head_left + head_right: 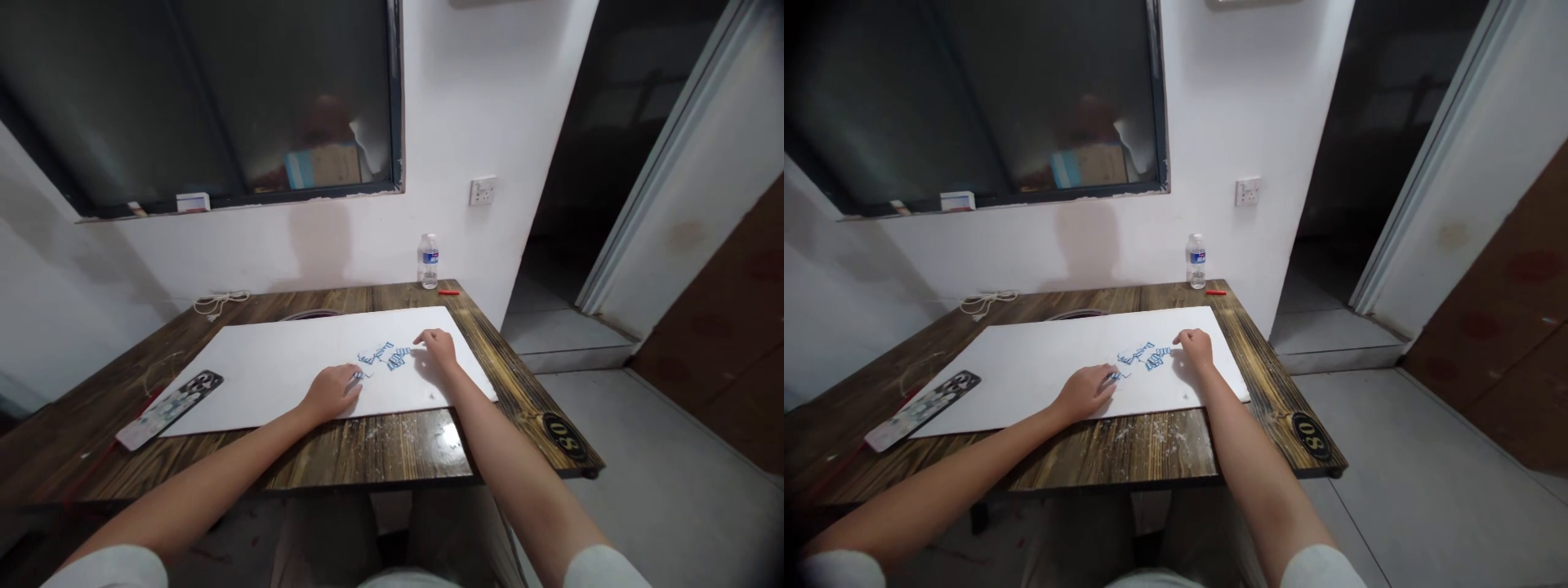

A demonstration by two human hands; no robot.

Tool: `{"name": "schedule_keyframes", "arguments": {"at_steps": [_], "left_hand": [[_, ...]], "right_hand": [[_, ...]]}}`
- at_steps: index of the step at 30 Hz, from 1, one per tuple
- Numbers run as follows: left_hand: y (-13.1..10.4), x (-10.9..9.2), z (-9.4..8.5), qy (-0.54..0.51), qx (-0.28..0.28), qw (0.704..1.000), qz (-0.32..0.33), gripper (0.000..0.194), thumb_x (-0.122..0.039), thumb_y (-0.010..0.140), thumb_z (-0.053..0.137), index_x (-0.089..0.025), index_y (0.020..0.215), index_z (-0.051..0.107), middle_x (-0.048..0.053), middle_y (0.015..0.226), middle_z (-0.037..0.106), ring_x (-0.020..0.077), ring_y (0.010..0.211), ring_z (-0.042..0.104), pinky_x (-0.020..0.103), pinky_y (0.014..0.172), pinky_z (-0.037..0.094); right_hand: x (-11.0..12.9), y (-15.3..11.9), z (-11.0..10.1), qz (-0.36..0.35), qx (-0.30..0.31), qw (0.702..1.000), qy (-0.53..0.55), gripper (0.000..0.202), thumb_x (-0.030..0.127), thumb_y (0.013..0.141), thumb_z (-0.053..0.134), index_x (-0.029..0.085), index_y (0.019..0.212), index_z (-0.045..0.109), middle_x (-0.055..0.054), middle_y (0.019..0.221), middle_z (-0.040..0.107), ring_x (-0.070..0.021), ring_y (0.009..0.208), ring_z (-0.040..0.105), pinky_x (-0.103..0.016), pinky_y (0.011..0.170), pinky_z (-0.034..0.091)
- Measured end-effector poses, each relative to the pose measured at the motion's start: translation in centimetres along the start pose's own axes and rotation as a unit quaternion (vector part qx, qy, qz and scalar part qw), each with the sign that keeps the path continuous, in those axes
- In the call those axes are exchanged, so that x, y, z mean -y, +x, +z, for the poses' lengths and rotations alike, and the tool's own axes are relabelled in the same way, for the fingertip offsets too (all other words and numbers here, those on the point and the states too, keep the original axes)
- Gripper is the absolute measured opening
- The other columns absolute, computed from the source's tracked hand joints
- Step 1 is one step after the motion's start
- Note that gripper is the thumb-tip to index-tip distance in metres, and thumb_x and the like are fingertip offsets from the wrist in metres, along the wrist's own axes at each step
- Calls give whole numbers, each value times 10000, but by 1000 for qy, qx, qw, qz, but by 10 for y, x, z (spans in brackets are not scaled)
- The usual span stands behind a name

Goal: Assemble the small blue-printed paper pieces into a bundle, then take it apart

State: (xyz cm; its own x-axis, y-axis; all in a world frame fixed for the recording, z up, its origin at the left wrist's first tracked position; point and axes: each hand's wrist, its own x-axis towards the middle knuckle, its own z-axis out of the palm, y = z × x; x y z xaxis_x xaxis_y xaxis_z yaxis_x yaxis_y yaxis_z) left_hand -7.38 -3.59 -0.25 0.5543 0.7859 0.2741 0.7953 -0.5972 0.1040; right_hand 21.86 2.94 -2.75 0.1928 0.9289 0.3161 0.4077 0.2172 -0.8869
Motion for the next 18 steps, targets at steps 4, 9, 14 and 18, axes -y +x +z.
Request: {"name": "schedule_keyframes", "arguments": {"at_steps": [4, 9, 14, 18], "left_hand": [[14, -4, 12, 25, 73, 995, -68, 686, -530, 876, 480, -156, 1443, 384, 172, 1521, 370, 333, 1426, 296, 493, 1119, 288], [57, -9, 26, 9, 120, 988, -94, 775, -634, 898, 375, -185, 1516, 247, 173, 1590, 192, 359, 1473, 123, 603, 1135, 136], [94, -20, 31, -35, 117, 992, -29, 681, -632, 909, 380, -256, 1476, 359, 110, 1577, 272, 356, 1464, 169, 625, 1125, 143], [98, -30, 34, -59, 94, 990, 90, 525, -552, 885, 518, -248, 1310, 567, 95, 1474, 462, 314, 1415, 321, 549, 1124, 236]], "right_hand": [[4, -2, 2, -23, 77, 994, -80, 290, 229, 736, 497, 213, 648, 773, -58, 702, 696, -198, 758, 607, -277, 715, 416], [5, -2, 4, -60, 135, 987, -64, 301, 184, 748, 494, 206, 700, 790, -56, 760, 690, -188, 790, 590, -273, 738, 415], [3, 1, 2, -54, 106, 992, -29, 310, 216, 728, 477, 194, 662, 779, -44, 721, 686, -179, 763, 599, -267, 721, 422], [1, 5, -3, -13, -1, 999, 39, 355, 257, 710, 419, 188, 623, 756, -37, 650, 672, -179, 703, 601, -257, 640, 435]]}}
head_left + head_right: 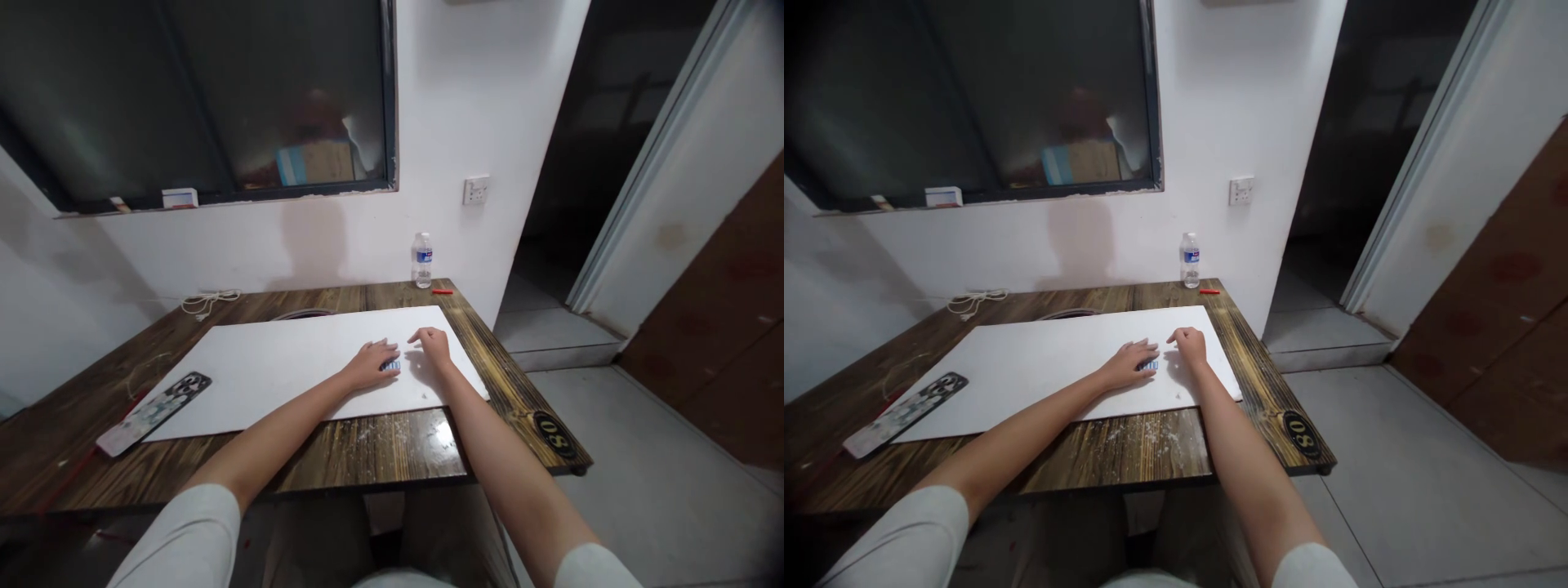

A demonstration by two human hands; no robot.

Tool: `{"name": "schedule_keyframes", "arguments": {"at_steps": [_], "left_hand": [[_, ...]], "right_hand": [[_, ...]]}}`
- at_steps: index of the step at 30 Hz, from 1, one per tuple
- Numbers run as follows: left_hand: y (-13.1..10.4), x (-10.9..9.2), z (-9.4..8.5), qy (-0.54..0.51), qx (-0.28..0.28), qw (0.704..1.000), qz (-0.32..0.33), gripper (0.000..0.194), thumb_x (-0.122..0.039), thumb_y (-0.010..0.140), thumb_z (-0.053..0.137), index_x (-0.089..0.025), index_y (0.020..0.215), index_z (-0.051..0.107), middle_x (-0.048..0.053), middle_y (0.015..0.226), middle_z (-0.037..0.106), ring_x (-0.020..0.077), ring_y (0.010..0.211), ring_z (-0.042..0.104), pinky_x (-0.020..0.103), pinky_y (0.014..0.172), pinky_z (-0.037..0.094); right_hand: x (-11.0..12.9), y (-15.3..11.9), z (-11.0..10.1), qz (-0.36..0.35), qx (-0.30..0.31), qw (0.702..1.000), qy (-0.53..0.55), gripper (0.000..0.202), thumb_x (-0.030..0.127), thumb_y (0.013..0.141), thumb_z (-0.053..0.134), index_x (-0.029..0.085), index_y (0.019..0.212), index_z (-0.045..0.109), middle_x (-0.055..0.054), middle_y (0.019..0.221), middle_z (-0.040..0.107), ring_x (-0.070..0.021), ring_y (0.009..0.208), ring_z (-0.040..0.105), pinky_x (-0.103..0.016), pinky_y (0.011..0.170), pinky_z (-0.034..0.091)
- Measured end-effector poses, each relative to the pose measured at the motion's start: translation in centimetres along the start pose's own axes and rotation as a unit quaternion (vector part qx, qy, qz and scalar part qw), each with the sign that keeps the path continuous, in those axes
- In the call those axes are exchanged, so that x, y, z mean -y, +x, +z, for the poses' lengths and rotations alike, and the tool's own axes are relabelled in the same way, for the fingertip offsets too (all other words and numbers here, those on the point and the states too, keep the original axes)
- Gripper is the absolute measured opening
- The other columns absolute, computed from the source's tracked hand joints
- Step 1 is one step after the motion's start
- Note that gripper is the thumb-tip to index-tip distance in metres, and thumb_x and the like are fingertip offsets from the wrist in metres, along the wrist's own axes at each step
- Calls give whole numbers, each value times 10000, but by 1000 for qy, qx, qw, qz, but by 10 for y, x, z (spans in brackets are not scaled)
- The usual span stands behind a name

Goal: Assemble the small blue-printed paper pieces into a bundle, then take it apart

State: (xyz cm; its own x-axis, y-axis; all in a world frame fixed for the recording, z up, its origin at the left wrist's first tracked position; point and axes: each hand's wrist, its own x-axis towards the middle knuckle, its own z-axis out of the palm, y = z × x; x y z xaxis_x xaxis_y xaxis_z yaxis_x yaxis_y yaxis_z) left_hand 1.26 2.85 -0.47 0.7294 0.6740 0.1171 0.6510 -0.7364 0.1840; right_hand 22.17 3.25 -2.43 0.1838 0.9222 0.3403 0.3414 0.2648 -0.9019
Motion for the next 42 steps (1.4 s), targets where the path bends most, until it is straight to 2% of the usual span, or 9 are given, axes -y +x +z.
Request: {"name": "schedule_keyframes", "arguments": {"at_steps": [4, 8, 18, 21, 26, 28, 32, 35, 42], "left_hand": [[-15, -5, 0, -7, -60, 994, 87, 231, -355, 904, 556, -232, 1046, 692, 60, 1230, 673, 228, 1246, 542, 421, 1052, 367], [-47, -5, -8, 16, -99, 988, 115, 224, -284, 951, 483, -228, 942, 700, 45, 1091, 726, 187, 1099, 630, 376, 954, 432], [-112, 12, -23, 56, -103, 990, -76, 338, -317, 896, 464, -230, 1146, 674, 73, 1270, 647, 243, 1182, 583, 422, 996, 457], [-108, 11, -18, 63, -63, 987, -131, 448, -428, 887, 475, -203, 1242, 630, 101, 1345, 593, 269, 1279, 512, 435, 1075, 393], [-77, 12, -5, 53, 27, 984, -166, 771, -600, 891, 413, -156, 1509, 287, 158, 1595, 167, 322, 1476, 136, 543, 1163, 162], [-59, 13, -3, 45, 45, 983, -172, 786, -614, 899, 390, -168, 1526, 227, 166, 1600, 129, 326, 1482, 87, 585, 1154, 106], [-24, 8, -2, 22, 39, 986, -162, 763, -613, 897, 415, -208, 1520, 245, 145, 1595, 196, 338, 1479, 105, 631, 1135, 98], [-9, 1, 0, 12, 32, 993, -111, 722, -606, 874, 478, -244, 1484, 342, 117, 1581, 256, 342, 1471, 151, 628, 1137, 126], [-23, -9, 0, -20, -33, 997, 71, 339, -347, 913, 510, -230, 1194, 660, 89, 1342, 595, 237, 1296, 499, 440, 1102, 364]], "right_hand": [[0, -1, -3, 15, -71, 997, 36, 354, 279, 686, 404, 182, 579, 727, -34, 603, 653, -177, 647, 588, -253, 580, 420], [-1, -1, -2, 15, -49, 999, 2, 340, 269, 693, 416, 182, 559, 716, -41, 602, 653, -186, 671, 598, -266, 619, 421], [1, -7, 8, -98, 155, 968, -173, 343, 215, 825, 506, 246, 1058, 757, -46, 1037, 724, -207, 1057, 559, -319, 964, 381], [6, -10, 8, -130, 193, 955, -186, 311, 207, 849, 509, 269, 1014, 765, -8, 1080, 732, -203, 1051, 546, -311, 959, 380], [6, -9, 7, -151, 232, 945, -174, 314, 192, 841, 509, 302, 967, 774, 40, 1096, 733, -201, 1039, 542, -322, 972, 372], [4, -8, 8, -156, 241, 944, -162, 333, 181, 828, 492, 291, 953, 780, 33, 1067, 742, -200, 1026, 546, -315, 966, 378], [4, -8, 8, -145, 253, 949, -122, 360, 158, 779, 462, 253, 877, 794, -5, 973, 752, -195, 1012, 565, -286, 937, 394], [4, -6, 5, -106, 194, 968, -121, 333, 160, 735, 461, 205, 762, 790, -47, 863, 728, -188, 907, 601, -266, 867, 414], [0, 1, -5, -35, 10, 988, -149, 332, 194, 697, 414, 200, 617, 736, -35, 712, 676, -183, 794, 598, -262, 762, 397]]}}
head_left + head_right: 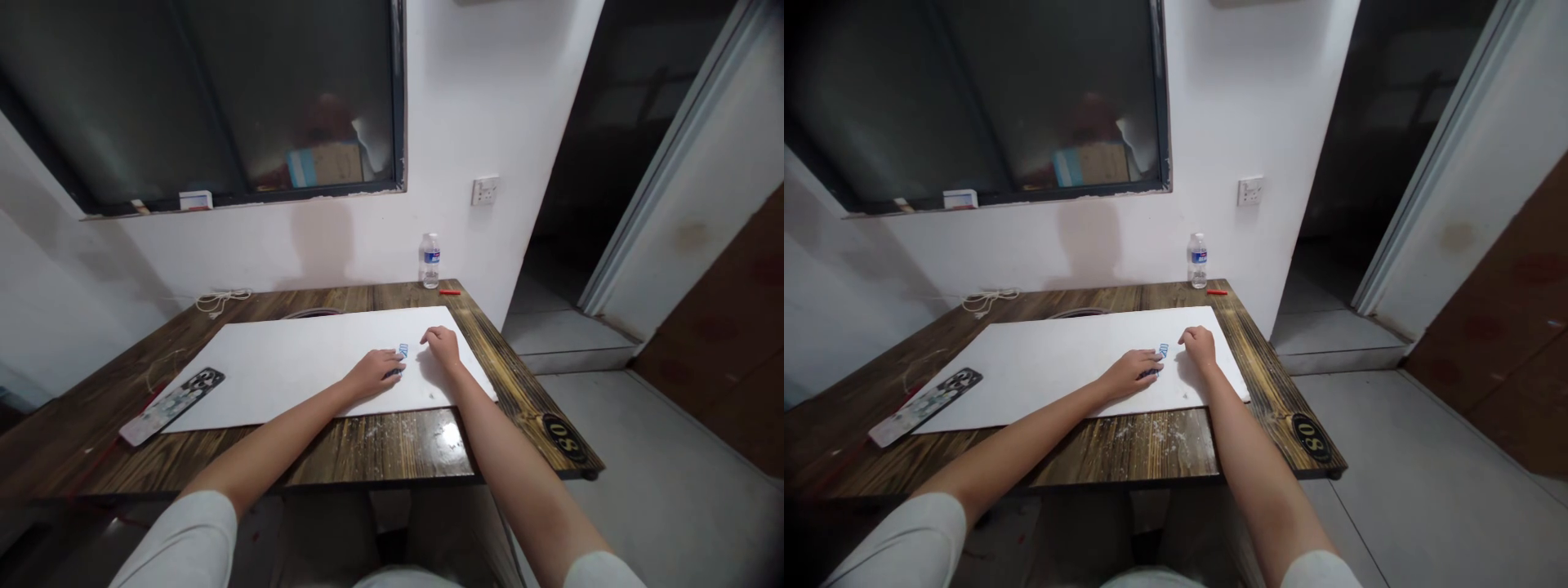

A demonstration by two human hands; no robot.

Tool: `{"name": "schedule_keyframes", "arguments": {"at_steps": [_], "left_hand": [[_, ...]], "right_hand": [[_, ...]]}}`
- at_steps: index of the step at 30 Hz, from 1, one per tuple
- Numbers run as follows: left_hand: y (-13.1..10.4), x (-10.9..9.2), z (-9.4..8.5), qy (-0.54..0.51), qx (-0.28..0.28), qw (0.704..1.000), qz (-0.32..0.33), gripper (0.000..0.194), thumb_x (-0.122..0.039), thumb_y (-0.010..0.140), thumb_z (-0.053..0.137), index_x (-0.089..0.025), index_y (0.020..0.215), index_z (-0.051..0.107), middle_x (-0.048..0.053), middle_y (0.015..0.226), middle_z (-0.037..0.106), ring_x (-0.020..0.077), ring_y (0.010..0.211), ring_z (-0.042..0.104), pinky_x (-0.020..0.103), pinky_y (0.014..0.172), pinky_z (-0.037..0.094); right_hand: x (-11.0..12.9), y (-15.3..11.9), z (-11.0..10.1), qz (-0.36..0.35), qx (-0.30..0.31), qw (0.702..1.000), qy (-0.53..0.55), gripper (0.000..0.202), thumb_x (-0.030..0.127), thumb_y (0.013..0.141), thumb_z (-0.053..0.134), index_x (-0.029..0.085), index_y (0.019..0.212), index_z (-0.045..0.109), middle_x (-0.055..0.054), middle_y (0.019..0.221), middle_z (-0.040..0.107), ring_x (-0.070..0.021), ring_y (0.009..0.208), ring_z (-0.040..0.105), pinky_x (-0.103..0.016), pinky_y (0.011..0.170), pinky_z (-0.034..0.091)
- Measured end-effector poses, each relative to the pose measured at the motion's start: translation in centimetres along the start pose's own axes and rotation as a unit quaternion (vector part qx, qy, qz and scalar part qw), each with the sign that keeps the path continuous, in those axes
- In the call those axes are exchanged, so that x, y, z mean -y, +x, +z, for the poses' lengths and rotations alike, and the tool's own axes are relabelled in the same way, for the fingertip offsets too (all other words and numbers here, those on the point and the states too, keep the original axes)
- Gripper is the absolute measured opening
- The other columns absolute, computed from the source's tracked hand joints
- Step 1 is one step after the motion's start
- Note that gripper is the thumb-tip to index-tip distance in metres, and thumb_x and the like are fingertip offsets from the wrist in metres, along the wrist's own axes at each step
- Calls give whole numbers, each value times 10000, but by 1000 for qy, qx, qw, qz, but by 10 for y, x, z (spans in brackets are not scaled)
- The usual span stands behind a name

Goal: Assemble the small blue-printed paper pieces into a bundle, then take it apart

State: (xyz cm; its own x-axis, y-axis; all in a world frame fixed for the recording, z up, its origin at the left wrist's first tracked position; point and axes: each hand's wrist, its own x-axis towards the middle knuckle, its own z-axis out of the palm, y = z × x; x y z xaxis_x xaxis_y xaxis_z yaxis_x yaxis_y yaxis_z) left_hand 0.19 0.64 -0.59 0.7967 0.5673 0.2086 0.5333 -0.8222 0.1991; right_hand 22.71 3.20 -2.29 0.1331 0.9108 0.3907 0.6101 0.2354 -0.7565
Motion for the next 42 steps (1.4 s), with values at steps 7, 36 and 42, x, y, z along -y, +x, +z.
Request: {"name": "schedule_keyframes", "arguments": {"at_steps": [7, 36, 42], "left_hand": [[-48, -7, -17, 73, -43, 996, -23, 292, -301, 966, 438, -246, 1056, 710, 72, 1362, 581, 264, 1302, 490, 488, 1025, 429], [17, -2, 3, 46, -24, 992, -112, 483, -413, 941, 437, -226, 1382, 501, 90, 1517, 400, 279, 1424, 313, 489, 1144, 259], [-12, -7, 0, 11, -8, 1000, 27, 329, -337, 916, 538, -203, 1196, 646, 95, 1335, 600, 235, 1295, 501, 407, 1089, 379]], "right_hand": [[2, -1, 1, -20, 33, 998, -49, 301, 182, 703, 444, 195, 638, 737, -43, 736, 657, -179, 800, 576, -256, 744, 379], [1, -3, 8, -67, 124, 990, 17, 361, 131, 704, 443, 222, 731, 791, -23, 784, 741, -178, 832, 636, -252, 815, 442], [-3, 2, 6, -23, 56, 998, -26, 347, 146, 725, 439, 214, 739, 779, -27, 814, 732, -179, 869, 629, -254, 821, 420]]}}
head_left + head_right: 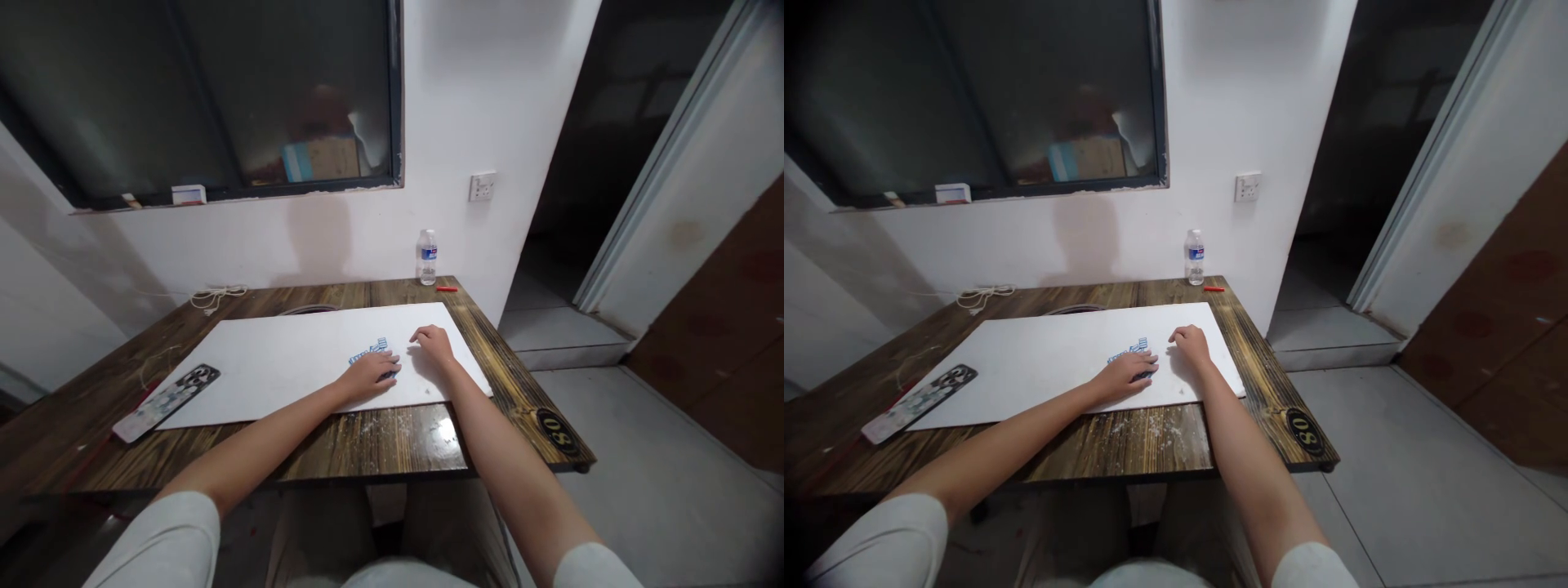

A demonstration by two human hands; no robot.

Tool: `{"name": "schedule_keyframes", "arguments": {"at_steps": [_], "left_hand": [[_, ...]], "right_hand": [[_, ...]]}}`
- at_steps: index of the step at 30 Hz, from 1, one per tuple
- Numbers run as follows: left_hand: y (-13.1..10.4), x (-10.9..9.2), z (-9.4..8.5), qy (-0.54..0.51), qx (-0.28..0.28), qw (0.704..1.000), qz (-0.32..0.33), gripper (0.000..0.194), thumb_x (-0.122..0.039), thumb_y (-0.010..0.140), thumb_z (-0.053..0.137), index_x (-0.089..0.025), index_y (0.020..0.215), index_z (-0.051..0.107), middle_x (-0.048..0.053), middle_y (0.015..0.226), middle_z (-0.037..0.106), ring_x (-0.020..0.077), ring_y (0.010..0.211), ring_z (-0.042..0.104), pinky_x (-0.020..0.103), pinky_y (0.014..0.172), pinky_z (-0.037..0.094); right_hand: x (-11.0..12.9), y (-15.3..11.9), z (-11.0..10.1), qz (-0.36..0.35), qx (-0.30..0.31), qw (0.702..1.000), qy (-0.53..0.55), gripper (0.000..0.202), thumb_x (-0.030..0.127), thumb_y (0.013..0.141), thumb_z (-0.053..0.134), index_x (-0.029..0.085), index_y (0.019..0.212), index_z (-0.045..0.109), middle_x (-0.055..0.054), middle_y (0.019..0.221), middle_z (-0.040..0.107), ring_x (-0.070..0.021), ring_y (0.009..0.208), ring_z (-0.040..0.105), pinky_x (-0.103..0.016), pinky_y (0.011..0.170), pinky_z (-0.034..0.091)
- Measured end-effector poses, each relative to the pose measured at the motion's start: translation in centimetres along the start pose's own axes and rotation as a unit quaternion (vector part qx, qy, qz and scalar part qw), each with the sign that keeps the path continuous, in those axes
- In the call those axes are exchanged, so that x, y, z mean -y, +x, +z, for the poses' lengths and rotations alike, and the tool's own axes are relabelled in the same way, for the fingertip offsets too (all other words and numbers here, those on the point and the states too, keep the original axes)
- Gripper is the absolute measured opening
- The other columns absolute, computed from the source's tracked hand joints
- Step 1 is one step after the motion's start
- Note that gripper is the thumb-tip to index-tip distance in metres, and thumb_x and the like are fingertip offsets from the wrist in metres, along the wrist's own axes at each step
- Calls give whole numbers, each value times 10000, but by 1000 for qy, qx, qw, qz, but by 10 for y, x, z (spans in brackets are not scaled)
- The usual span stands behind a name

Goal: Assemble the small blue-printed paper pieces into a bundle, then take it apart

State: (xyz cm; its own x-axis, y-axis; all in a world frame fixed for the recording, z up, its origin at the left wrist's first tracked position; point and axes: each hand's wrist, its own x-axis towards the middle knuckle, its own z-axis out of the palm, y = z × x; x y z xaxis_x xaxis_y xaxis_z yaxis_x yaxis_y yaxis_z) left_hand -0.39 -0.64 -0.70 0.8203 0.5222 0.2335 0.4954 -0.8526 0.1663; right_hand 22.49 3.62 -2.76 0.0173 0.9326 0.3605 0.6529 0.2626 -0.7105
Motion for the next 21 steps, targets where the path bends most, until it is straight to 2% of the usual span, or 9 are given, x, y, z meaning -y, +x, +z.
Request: {"name": "schedule_keyframes", "arguments": {"at_steps": [3, 6, 10, 12, 15, 19, 21], "left_hand": [[-19, 0, -2, 13, -52, 998, -14, 236, -292, 951, 491, -243, 1063, 693, 56, 1234, 669, 222, 1275, 520, 419, 1045, 410], [-37, 4, -6, 56, -68, 993, -79, 224, -284, 952, 485, -258, 1008, 701, 39, 1223, 673, 239, 1230, 548, 429, 984, 438], [-46, 15, -14, 111, -89, 965, -221, 310, -217, 920, 485, -230, 1201, 617, 74, 1312, 609, 257, 1190, 555, 437, 966, 439], [-42, 20, -17, 127, -93, 947, -280, 404, -202, 900, 491, -213, 1300, 545, 94, 1341, 577, 269, 1186, 546, 429, 951, 444], [-26, 26, -20, 117, -80, 935, -324, 419, -169, 895, 452, -202, 1301, 545, 94, 1252, 632, 271, 1136, 570, 400, 925, 451], [4, 23, -16, 44, -56, 932, -355, 428, -159, 919, 367, -224, 1290, 570, 82, 1224, 661, 257, 1103, 606, 365, 890, 466], [18, 18, -9, 10, -51, 942, -331, 434, -220, 950, 338, -219, 1335, 538, 79, 1278, 637, 247, 1139, 595, 361, 930, 457]], "right_hand": [[2, -1, -1, 6, -18, 1000, -12, 345, 144, 724, 435, 198, 730, 775, -41, 816, 720, -182, 847, 621, -256, 802, 413], [4, -3, -1, 11, -26, 1000, -12, 334, 140, 727, 441, 196, 715, 770, -48, 805, 713, -183, 826, 614, -258, 782, 408], [5, -5, -1, 14, -28, 999, -6, 318, 138, 734, 452, 198, 695, 761, -49, 780, 712, -184, 813, 608, -258, 759, 402], [5, -7, -1, 16, -29, 999, -5, 314, 145, 732, 454, 196, 696, 762, -50, 779, 713, -185, 806, 607, -261, 755, 399], [6, -8, -1, 15, -29, 999, -5, 318, 150, 727, 450, 195, 695, 764, -49, 778, 717, -187, 812, 610, -265, 764, 396], [7, -7, -1, 12, -28, 1000, -4, 318, 144, 726, 451, 198, 696, 763, -47, 784, 719, -187, 820, 611, -266, 771, 398], [7, -5, -2, 13, -26, 1000, -8, 313, 138, 725, 456, 200, 698, 761, -45, 786, 716, -184, 814, 607, -263, 766, 399]]}}
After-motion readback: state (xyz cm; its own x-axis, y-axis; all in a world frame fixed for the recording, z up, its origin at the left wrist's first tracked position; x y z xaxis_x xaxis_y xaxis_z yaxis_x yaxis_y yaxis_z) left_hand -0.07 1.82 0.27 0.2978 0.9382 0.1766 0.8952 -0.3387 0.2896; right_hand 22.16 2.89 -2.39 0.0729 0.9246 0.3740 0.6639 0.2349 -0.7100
